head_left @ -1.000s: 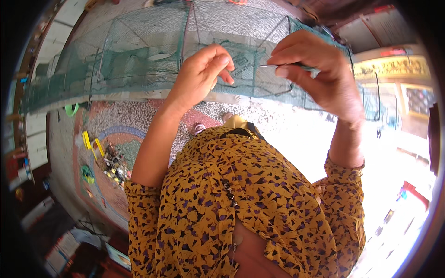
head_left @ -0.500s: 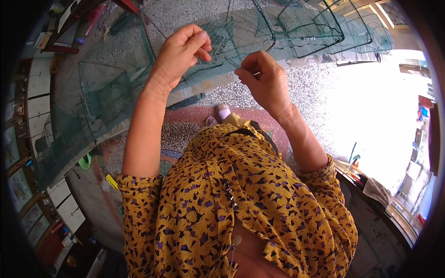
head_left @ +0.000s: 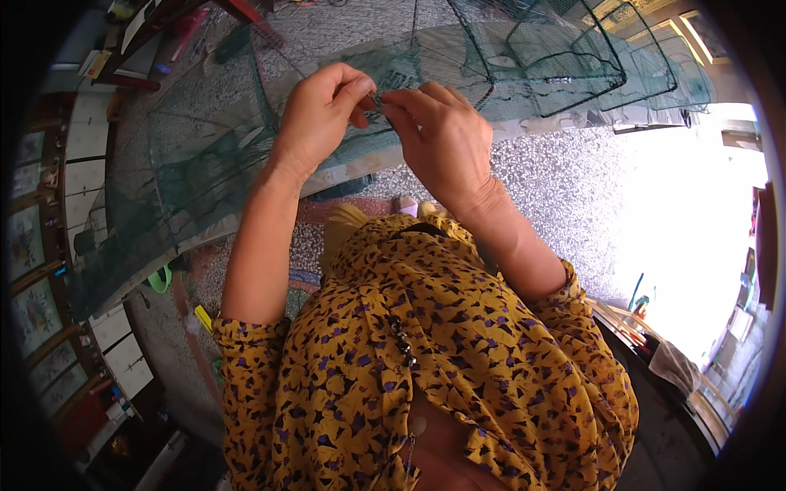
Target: The person is assembling or repairing a green mesh collapsible fish trap by hand, inserting metal pins into the mesh and rings to secure the structure while sitting on the floor.
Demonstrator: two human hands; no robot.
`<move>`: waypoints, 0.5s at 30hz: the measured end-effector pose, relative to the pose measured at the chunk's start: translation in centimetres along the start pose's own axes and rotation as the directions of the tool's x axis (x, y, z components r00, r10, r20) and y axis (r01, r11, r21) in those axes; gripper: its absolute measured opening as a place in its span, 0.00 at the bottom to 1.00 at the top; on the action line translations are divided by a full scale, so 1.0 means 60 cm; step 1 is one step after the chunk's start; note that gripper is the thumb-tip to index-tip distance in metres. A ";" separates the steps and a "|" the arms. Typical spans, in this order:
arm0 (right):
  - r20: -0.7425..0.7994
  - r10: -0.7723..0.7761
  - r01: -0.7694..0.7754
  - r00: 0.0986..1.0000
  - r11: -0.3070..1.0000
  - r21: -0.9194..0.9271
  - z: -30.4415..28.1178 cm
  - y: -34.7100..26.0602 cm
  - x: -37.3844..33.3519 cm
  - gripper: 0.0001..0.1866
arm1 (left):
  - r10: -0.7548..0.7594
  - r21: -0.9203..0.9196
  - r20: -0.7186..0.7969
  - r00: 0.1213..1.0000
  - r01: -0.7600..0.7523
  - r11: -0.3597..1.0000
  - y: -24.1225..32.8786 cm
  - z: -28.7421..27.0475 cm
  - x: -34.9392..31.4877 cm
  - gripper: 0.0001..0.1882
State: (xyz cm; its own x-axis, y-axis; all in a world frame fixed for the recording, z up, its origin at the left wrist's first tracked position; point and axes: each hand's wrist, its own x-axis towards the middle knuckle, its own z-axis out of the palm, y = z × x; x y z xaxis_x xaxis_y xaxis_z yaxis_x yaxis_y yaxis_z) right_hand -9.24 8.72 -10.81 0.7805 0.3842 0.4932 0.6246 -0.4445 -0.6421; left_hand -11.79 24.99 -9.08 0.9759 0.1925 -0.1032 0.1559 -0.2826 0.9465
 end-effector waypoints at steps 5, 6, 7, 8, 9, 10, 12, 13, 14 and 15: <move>0.002 -0.094 0.094 0.996 0.994 0.052 0.005 -0.006 0.048 0.05 | 0.309 -0.005 -0.193 0.931 -0.315 0.949 -0.002 0.011 -0.006 0.09; 0.048 -0.056 0.051 0.997 0.995 0.086 -0.001 -0.005 0.055 0.06 | 0.329 -0.028 -0.206 0.921 -0.342 0.939 0.001 0.012 -0.007 0.09; 0.095 -0.049 0.038 0.994 0.992 0.120 -0.006 0.002 0.058 0.07 | 0.349 -0.051 -0.220 0.911 -0.368 0.928 0.004 0.013 -0.008 0.10; 0.145 -0.044 0.022 0.988 0.988 0.153 -0.012 0.007 0.062 0.07 | 0.321 -0.164 -0.178 0.930 -0.350 0.922 0.008 0.011 -0.010 0.09; 0.194 -0.040 0.004 0.980 0.983 0.185 -0.015 0.008 0.065 0.08 | 0.264 -0.287 -0.159 0.951 -0.300 0.910 0.008 0.006 -0.011 0.09; 0.180 -0.030 -0.009 0.983 0.977 0.214 -0.018 0.002 0.065 0.08 | 0.209 -0.405 -0.131 0.969 -0.244 0.881 0.007 0.000 -0.011 0.08; -0.011 -0.211 0.205 0.977 0.933 0.297 -0.025 -0.013 0.078 0.08 | 0.117 -0.554 -0.103 0.988 -0.155 0.818 0.008 -0.001 -0.006 0.06; -0.112 -0.293 0.314 0.949 0.894 0.320 -0.031 -0.025 0.086 0.08 | 0.138 -0.486 -0.109 0.984 -0.174 0.856 0.014 0.004 -0.007 0.06; -0.108 -0.249 0.268 0.963 0.812 0.519 -0.037 -0.043 0.089 0.08 | 0.154 -0.417 -0.106 0.982 -0.184 0.890 0.028 0.016 -0.011 0.05; -0.096 -0.212 0.218 0.973 0.682 0.699 -0.047 -0.069 0.091 0.09 | 0.251 -0.298 -0.054 0.966 -0.256 0.920 0.034 0.017 -0.015 0.06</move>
State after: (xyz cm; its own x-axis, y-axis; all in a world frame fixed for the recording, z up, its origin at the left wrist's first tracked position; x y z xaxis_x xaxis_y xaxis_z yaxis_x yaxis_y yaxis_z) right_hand -7.50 10.35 -3.81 0.6293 0.3902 0.6721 0.5763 0.3459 -0.7404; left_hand -12.20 23.29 -7.35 0.9739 0.1661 0.1545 -0.1517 -0.0295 0.9880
